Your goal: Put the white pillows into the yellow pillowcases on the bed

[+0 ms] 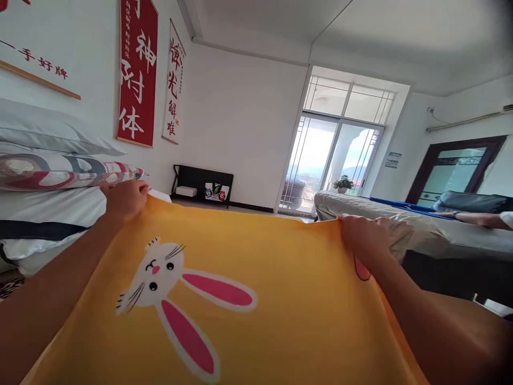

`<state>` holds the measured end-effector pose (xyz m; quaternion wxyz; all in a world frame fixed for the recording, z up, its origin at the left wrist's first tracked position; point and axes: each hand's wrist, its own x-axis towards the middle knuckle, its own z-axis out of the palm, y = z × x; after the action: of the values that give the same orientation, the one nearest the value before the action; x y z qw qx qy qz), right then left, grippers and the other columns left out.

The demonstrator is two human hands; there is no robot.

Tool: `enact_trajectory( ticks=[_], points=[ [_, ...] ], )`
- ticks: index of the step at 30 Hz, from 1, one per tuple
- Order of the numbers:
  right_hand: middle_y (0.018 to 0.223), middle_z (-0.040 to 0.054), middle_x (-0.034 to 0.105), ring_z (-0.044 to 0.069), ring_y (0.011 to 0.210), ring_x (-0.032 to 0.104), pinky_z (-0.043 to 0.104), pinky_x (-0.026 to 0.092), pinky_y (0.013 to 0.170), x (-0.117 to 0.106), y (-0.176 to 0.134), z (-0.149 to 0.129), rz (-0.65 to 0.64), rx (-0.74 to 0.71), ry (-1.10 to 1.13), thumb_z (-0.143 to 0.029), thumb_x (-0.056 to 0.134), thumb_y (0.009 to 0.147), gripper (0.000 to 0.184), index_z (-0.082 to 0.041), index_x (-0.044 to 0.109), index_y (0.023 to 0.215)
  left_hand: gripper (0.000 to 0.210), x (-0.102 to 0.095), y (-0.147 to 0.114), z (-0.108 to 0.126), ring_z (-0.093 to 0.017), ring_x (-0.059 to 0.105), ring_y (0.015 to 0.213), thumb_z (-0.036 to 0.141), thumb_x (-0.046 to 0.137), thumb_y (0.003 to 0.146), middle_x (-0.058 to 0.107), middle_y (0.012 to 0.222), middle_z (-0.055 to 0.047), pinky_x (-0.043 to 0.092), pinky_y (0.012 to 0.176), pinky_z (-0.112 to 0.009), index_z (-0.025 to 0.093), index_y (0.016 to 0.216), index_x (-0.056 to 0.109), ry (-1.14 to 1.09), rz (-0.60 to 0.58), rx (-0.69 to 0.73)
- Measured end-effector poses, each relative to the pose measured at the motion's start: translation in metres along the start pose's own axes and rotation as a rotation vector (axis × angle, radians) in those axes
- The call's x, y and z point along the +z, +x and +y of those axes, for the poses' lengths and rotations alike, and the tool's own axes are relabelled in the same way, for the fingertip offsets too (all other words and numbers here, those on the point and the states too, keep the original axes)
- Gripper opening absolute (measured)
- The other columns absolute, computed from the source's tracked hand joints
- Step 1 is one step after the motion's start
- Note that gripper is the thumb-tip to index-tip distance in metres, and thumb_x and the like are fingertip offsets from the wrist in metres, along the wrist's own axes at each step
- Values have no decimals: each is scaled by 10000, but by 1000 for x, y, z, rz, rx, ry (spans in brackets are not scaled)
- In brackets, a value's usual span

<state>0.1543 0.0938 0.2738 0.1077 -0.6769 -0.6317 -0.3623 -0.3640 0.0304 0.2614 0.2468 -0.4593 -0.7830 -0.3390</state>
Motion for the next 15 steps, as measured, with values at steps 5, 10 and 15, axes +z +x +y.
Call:
enact_trajectory(
  ticks=[5, 10, 15],
  points=[
    [981, 214, 686, 300, 966, 636, 466, 304, 905, 12, -2, -109, -84, -160, 258, -185, 283, 954, 392, -80, 648, 1049, 347, 52, -47, 101, -266, 470, 1207, 258, 354, 930, 603, 1254, -121, 195, 1031, -527, 172, 1154, 606, -152, -77, 248],
    [1127, 72, 693, 179, 1048, 615, 287, 384, 878, 71, -82, -237, -381, -476, 491, -282, 434, 929, 288, -219, 656, 1101, 307, 155, -171, 162, -229, 510, 1234, 296, 478, 884, 616, 1281, -90, 333, 1039, -415, 210, 1109, 669, -152, -639, 434],
    [1298, 6, 610, 138, 1208, 517, 288, 328, 996, 132, -99, -230, -556, -508, 633, -328, 289, 981, 386, -286, 614, 1186, 414, 217, -174, 97, -280, 446, 1311, 452, 412, 909, 524, 1390, -80, 266, 1092, -538, 273, 1210, 633, -121, -870, 314]
  ],
)
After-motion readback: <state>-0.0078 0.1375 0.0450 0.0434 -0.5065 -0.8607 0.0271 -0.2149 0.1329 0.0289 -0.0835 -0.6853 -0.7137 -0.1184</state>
